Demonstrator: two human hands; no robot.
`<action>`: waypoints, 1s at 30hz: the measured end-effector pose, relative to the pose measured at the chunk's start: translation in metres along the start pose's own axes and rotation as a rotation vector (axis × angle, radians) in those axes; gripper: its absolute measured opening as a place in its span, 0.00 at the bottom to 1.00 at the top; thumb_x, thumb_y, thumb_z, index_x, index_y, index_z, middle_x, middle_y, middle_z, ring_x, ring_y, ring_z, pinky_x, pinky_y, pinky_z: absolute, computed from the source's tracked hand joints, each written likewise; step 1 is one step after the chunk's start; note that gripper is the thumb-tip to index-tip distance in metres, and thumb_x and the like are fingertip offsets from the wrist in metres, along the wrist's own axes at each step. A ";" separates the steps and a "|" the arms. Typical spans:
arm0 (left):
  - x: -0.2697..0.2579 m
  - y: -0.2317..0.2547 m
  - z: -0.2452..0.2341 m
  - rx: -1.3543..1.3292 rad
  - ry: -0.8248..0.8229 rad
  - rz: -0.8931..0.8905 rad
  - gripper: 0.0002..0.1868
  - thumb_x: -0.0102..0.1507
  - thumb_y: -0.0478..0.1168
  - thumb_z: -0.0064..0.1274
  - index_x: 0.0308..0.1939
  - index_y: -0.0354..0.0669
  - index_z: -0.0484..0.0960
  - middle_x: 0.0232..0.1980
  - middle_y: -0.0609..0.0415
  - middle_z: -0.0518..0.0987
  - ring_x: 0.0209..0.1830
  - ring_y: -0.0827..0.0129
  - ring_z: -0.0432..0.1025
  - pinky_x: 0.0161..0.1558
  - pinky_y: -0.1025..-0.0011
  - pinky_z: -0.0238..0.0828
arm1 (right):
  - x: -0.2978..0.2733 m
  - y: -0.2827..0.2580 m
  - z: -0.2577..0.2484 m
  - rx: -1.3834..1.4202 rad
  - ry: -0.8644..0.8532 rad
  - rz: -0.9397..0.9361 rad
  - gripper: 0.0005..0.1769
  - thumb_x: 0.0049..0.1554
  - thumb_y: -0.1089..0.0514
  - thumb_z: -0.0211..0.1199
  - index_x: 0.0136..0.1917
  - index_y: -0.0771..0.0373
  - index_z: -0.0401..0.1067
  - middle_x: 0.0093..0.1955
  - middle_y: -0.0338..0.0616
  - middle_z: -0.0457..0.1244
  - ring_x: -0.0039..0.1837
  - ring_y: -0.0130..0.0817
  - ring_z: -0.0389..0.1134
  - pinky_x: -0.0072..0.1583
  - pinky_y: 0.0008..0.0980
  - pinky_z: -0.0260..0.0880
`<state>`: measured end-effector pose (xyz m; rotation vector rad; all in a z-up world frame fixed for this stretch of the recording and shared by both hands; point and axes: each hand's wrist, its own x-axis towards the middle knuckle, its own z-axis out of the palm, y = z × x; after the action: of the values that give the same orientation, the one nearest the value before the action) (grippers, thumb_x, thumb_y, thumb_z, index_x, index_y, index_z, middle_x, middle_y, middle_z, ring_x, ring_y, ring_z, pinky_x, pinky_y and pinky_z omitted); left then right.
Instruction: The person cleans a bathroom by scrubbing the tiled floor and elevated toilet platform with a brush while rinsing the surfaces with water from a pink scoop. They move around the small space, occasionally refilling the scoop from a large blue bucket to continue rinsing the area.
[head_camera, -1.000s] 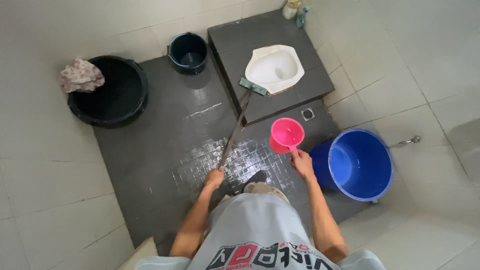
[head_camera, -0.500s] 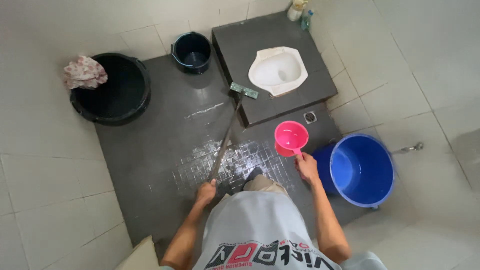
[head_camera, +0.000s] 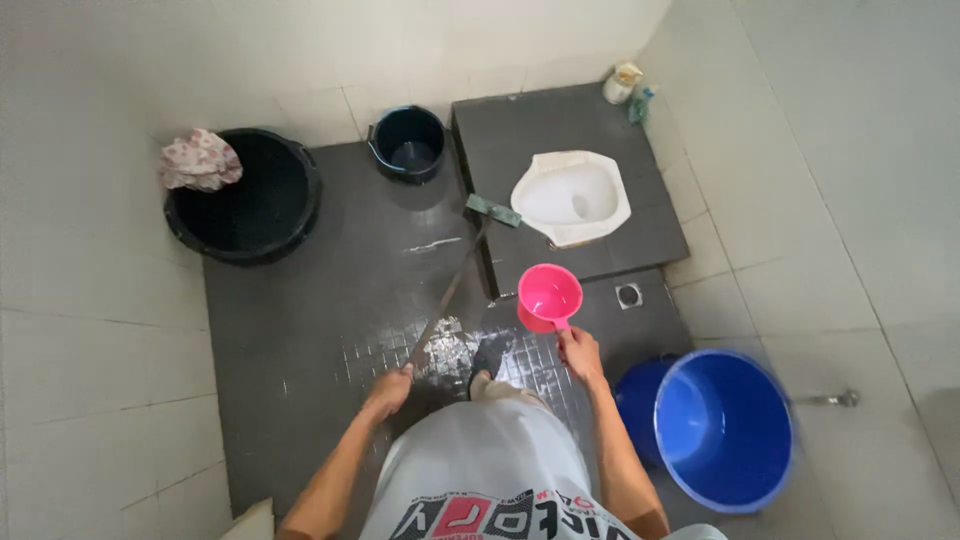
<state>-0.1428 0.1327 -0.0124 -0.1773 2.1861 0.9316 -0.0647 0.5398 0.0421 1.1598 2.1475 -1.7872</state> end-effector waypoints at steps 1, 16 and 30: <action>0.000 0.005 -0.005 -0.034 0.032 0.059 0.31 0.69 0.60 0.36 0.41 0.35 0.83 0.30 0.44 0.82 0.26 0.53 0.78 0.36 0.54 0.72 | 0.007 -0.007 -0.002 -0.003 -0.004 0.008 0.20 0.62 0.49 0.57 0.37 0.67 0.71 0.27 0.37 0.60 0.28 0.25 0.60 0.31 0.31 0.58; 0.120 0.154 -0.005 0.213 -0.095 -0.191 0.43 0.74 0.61 0.25 0.44 0.25 0.86 0.40 0.28 0.85 0.40 0.41 0.82 0.50 0.54 0.73 | 0.100 -0.085 -0.046 -0.124 0.012 0.004 0.21 0.61 0.47 0.55 0.38 0.66 0.72 0.26 0.42 0.61 0.27 0.28 0.61 0.32 0.33 0.60; 0.122 0.137 -0.022 0.246 -0.029 -0.164 0.40 0.71 0.64 0.31 0.52 0.30 0.84 0.55 0.28 0.81 0.61 0.39 0.75 0.62 0.51 0.71 | 0.135 -0.078 -0.054 -0.209 0.050 0.057 0.20 0.60 0.49 0.56 0.36 0.67 0.73 0.25 0.43 0.63 0.28 0.29 0.64 0.33 0.34 0.62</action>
<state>-0.2959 0.2360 -0.0072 -0.2188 2.2004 0.5657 -0.1869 0.6505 0.0480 1.2118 2.2403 -1.4832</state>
